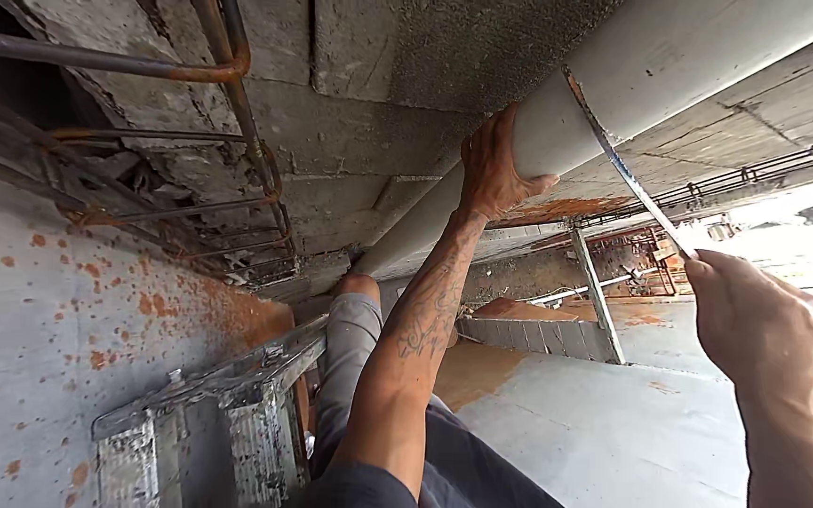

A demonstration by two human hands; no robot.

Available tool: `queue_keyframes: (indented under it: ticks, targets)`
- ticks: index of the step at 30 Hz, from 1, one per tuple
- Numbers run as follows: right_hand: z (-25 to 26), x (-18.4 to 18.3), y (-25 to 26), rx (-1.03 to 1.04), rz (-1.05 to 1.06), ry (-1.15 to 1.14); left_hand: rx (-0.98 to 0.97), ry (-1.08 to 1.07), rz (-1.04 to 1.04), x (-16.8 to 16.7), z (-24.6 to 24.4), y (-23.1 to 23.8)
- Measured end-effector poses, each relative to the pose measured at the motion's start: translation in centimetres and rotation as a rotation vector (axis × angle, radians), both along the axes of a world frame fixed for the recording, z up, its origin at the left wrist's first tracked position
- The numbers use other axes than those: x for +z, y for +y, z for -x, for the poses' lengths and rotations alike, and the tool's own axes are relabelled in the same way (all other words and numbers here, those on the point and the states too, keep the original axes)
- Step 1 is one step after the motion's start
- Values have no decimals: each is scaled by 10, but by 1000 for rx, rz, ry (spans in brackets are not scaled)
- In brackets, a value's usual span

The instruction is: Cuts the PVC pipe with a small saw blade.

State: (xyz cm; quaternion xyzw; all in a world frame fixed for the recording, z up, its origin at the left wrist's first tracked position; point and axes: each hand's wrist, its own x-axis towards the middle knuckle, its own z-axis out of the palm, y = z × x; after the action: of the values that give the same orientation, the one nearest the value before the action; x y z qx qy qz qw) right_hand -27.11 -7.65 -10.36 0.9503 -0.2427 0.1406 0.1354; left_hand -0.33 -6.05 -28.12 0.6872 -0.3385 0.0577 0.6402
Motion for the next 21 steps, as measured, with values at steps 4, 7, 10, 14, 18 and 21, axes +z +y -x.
queue_keyframes:
  ticks: [4,7,10,14,18,21]
  targets:
    - [-1,18,43,-23,108,38,12,10,-48,2,1,0]
    - [-1,3,48,-37,59,20,-8,28,-77,4,2,3]
    - [2,-46,25,27,-21,-86,-11,33,-82,5,1,4]
    - [4,-54,58,99,-19,-249,-26,29,-102,7,0,7]
    - [30,-49,103,73,-141,-382,-25,28,-104,4,2,7]
    - [54,-82,84,18,-338,-526,-16,56,-106,5,5,8]
